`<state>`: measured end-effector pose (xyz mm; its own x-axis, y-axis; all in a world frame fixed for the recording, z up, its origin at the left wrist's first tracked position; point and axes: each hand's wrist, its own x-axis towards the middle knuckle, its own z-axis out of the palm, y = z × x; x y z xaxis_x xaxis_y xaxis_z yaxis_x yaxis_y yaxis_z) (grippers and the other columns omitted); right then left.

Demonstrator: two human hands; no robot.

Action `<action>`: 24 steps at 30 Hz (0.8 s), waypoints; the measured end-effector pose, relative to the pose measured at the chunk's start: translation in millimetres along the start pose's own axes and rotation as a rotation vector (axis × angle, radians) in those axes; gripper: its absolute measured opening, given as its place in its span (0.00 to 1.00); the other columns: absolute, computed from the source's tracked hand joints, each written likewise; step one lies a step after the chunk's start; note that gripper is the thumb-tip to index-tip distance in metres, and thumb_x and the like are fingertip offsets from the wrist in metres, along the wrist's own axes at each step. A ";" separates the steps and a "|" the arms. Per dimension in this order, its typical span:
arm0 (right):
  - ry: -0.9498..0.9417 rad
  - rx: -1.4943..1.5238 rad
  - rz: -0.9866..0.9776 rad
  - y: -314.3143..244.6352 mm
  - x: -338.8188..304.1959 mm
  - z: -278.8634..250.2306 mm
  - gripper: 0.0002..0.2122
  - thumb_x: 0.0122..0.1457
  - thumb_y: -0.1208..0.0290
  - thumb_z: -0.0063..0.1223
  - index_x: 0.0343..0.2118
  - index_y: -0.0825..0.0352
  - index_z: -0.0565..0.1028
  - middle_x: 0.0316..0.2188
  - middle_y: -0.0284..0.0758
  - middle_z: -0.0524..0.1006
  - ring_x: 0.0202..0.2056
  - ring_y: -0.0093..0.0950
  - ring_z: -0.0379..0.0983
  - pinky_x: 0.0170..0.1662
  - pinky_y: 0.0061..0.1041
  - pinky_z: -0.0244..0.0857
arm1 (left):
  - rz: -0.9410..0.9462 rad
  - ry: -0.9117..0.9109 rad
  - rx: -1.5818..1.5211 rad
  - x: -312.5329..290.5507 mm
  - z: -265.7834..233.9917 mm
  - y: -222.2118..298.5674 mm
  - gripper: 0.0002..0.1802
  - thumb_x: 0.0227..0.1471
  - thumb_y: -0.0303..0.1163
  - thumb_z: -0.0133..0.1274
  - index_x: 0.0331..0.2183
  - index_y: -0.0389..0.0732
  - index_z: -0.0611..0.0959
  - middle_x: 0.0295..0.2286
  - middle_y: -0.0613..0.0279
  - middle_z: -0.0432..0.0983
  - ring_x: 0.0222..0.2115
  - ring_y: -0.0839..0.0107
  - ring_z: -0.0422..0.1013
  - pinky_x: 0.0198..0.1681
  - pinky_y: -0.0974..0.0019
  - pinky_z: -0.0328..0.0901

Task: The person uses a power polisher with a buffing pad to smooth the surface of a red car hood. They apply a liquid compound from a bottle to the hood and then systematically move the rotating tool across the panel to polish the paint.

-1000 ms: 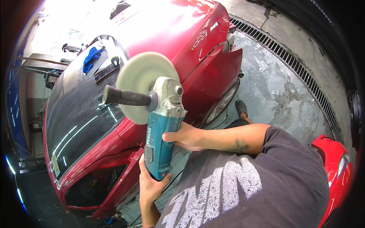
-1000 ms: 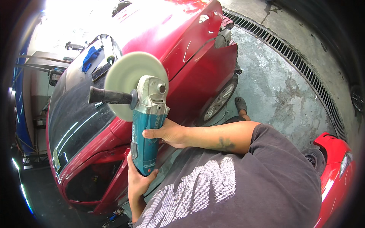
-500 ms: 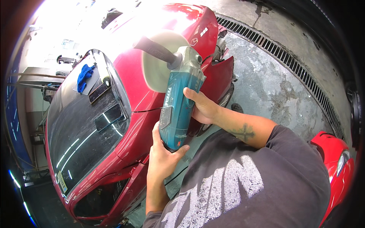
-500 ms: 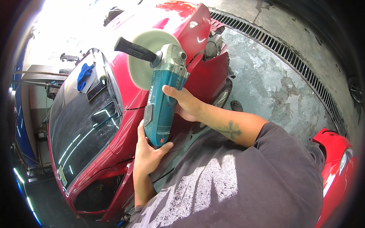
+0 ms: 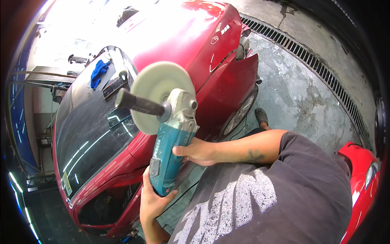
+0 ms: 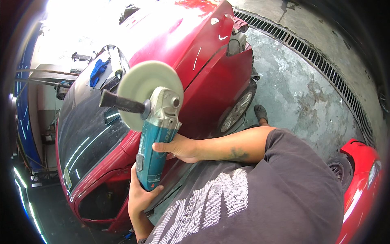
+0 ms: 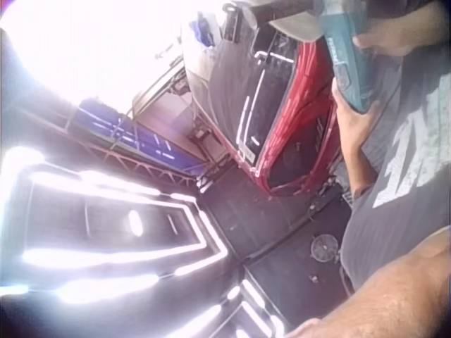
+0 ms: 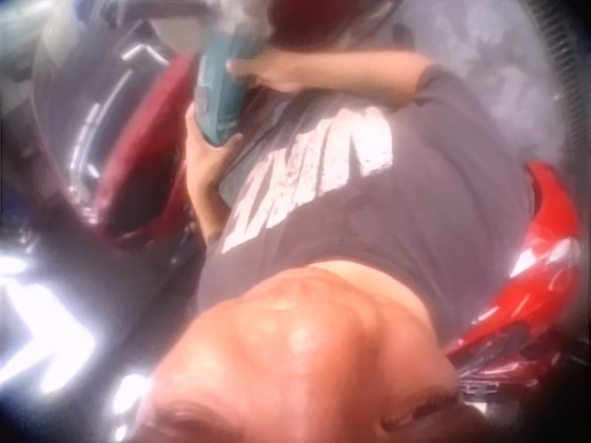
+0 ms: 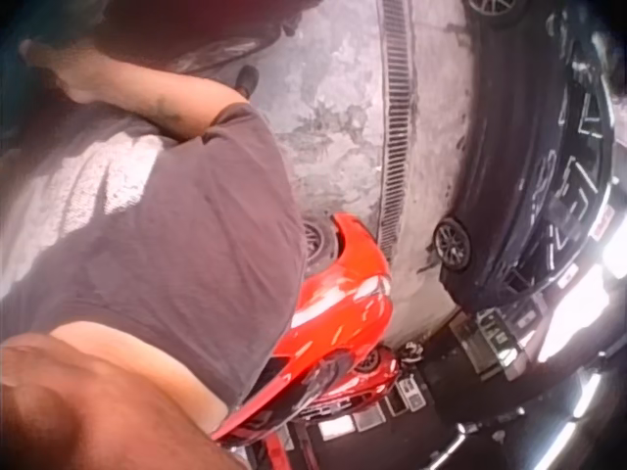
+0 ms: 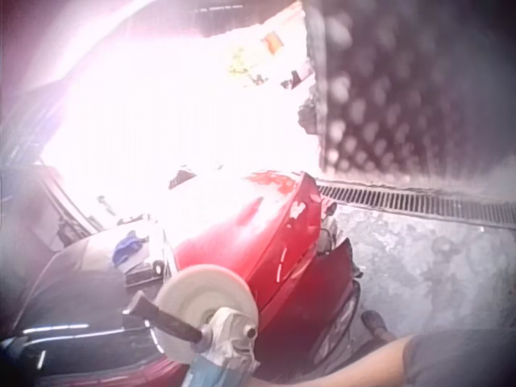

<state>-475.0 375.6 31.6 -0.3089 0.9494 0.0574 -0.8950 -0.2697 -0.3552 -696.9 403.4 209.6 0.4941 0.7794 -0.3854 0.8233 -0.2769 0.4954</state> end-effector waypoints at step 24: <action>0.390 -0.014 -0.098 -112.6 -21.5 -26.7 0.27 0.68 0.47 0.73 0.59 0.62 0.77 0.49 0.35 0.84 0.51 0.29 0.84 0.57 0.39 0.80 | -0.096 -0.115 -0.463 77.6 82.7 63.8 0.62 0.49 0.31 0.80 0.75 0.37 0.59 0.57 0.47 0.79 0.57 0.60 0.76 0.65 0.55 0.70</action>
<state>-359.0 389.8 45.5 -0.0748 0.9609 -0.2665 -0.9087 -0.1757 -0.3786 -582.8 399.7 146.9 0.4707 0.7148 -0.5172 0.6692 0.0928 0.7373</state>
